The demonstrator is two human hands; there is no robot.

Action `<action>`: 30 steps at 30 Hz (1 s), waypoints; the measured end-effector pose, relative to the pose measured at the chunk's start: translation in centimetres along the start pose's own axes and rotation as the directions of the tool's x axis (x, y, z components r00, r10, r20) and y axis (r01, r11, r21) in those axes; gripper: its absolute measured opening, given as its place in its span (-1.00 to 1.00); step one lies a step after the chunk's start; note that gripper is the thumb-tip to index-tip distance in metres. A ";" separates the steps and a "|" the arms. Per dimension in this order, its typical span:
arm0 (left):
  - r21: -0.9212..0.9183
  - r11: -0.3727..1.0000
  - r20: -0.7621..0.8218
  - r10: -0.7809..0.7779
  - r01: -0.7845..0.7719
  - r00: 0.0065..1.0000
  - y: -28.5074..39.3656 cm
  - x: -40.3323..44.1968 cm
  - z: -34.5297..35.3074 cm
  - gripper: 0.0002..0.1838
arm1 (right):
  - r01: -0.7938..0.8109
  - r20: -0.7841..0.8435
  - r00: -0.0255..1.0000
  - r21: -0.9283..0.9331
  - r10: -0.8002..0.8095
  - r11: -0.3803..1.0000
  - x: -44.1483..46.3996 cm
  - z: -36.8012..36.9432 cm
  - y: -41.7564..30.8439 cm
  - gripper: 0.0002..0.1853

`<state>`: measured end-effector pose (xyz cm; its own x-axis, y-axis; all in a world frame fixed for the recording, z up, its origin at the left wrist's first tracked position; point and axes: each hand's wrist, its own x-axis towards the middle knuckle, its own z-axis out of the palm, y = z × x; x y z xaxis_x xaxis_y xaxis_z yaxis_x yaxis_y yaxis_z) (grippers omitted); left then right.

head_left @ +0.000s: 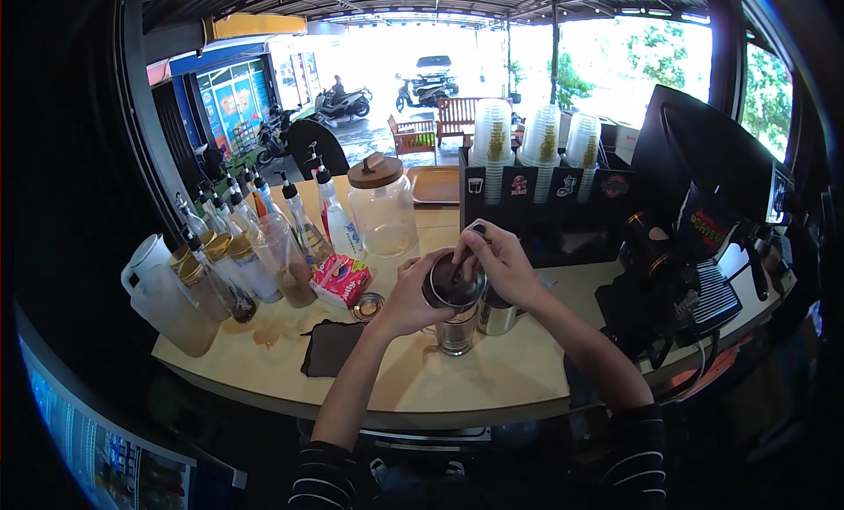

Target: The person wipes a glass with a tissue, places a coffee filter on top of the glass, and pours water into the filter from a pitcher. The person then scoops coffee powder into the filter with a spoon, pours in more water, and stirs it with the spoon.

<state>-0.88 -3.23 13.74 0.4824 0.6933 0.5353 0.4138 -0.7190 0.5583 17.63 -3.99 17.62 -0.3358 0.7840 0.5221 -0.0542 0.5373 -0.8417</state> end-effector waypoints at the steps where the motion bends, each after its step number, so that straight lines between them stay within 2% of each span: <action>1: -0.038 0.999 -0.001 -0.021 0.021 1.000 0.0 0.0 0.0 -0.06 | -0.004 -0.015 1.000 0.017 0.004 1.000 0.1 -0.3 -0.1 -0.73; 4: -0.091 0.995 -0.036 -0.054 0.050 0.998 0.3 0.0 0.0 -0.08 | -0.048 -0.047 0.998 -0.052 0.046 0.997 0.3 -1.4 -0.5 -0.73; 5: -0.091 0.995 -0.037 -0.054 0.051 0.998 0.1 0.1 0.0 -0.08 | -0.066 -0.081 0.994 0.023 0.068 0.998 0.2 -1.5 -0.8 -0.74; 6: -0.127 0.990 -0.045 -0.072 0.066 0.996 -0.1 0.1 -0.1 -0.09 | -0.066 -0.080 0.994 0.023 0.068 0.998 0.2 -1.5 -0.9 -0.74; 8: -0.164 0.983 -0.051 -0.093 0.084 0.994 -0.3 0.2 -0.1 -0.09 | -0.002 -0.156 0.987 0.192 0.032 0.981 0.2 -1.6 -1.1 -0.74; 12: -0.149 0.985 -0.111 -0.105 0.088 0.988 -0.6 0.4 -0.2 -0.11 | 0.059 -0.264 0.964 0.230 0.004 0.971 0.1 -2.2 -1.5 -0.73; 22: -0.127 0.975 -0.097 -0.196 0.183 0.976 -0.2 0.9 -1.0 -0.14 | 0.164 -0.372 0.927 0.314 -0.038 0.935 -0.9 -3.5 -2.2 -0.75; 30: -0.121 0.969 -0.071 -0.223 0.214 0.972 0.1 1.0 -1.4 -0.17 | 0.182 -0.373 0.926 0.322 -0.052 0.929 -1.4 -3.4 -2.3 -0.74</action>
<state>-1.40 -2.55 15.20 0.3213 0.8381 0.4409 0.4108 -0.5428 0.7325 21.46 -5.26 19.25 0.0430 0.8141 0.5792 -0.4144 0.5420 -0.7311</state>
